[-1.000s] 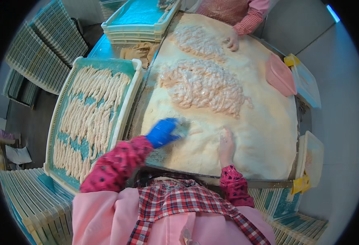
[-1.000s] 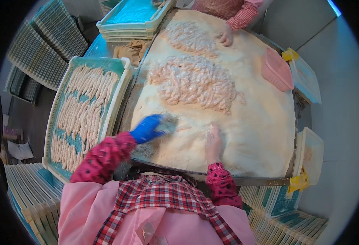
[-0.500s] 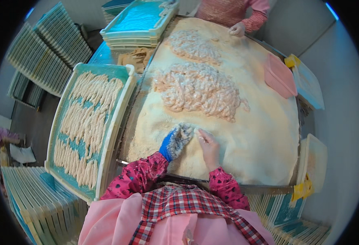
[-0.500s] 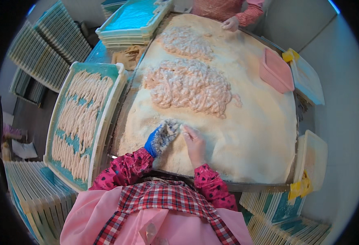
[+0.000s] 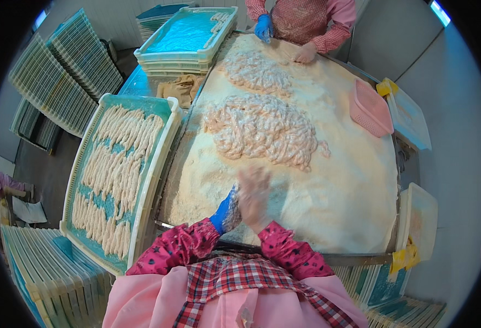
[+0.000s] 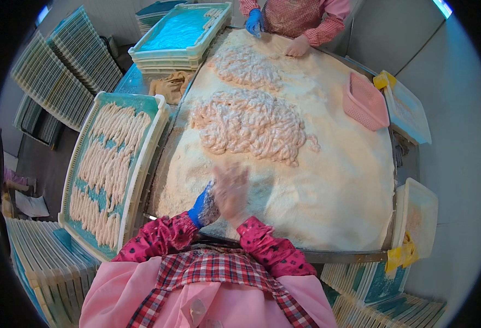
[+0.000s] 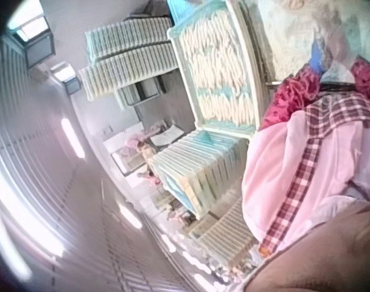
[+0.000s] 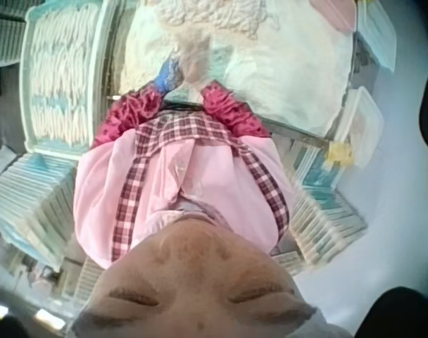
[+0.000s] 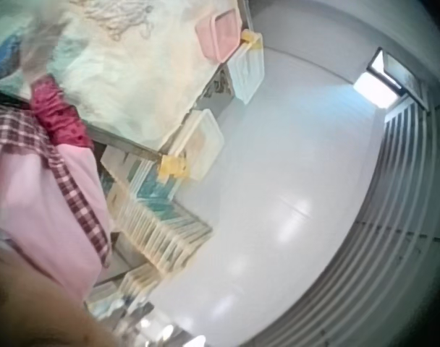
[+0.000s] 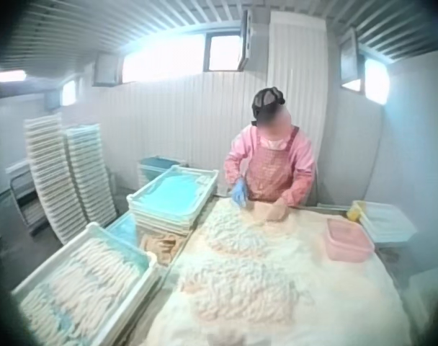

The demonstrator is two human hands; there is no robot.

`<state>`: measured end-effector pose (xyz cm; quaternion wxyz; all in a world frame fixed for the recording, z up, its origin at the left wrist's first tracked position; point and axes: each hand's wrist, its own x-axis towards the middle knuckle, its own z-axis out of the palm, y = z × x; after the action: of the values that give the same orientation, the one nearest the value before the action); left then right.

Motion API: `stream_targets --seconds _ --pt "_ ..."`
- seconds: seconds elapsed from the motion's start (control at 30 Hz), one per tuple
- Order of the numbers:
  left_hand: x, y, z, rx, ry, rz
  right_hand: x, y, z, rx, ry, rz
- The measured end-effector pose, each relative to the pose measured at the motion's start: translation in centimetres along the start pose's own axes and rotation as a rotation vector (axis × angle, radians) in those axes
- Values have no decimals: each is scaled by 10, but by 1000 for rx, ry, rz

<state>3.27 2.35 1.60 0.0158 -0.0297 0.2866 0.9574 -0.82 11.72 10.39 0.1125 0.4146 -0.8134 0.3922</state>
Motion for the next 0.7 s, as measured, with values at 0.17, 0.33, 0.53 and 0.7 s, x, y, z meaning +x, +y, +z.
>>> stream_targets --seconds 0.17,0.33,0.53,0.7 --pt "5 0 9 284 -90 50 21 -38 -9 -35 121 -151" --pt "-4 36 65 292 106 279 32 -22 -1 209 -17 -2" --pt "-23 100 -14 -609 5 121 36 53 14 246 189 221" --pt "-131 276 -70 223 382 718 25 156 -36 -572 152 393"
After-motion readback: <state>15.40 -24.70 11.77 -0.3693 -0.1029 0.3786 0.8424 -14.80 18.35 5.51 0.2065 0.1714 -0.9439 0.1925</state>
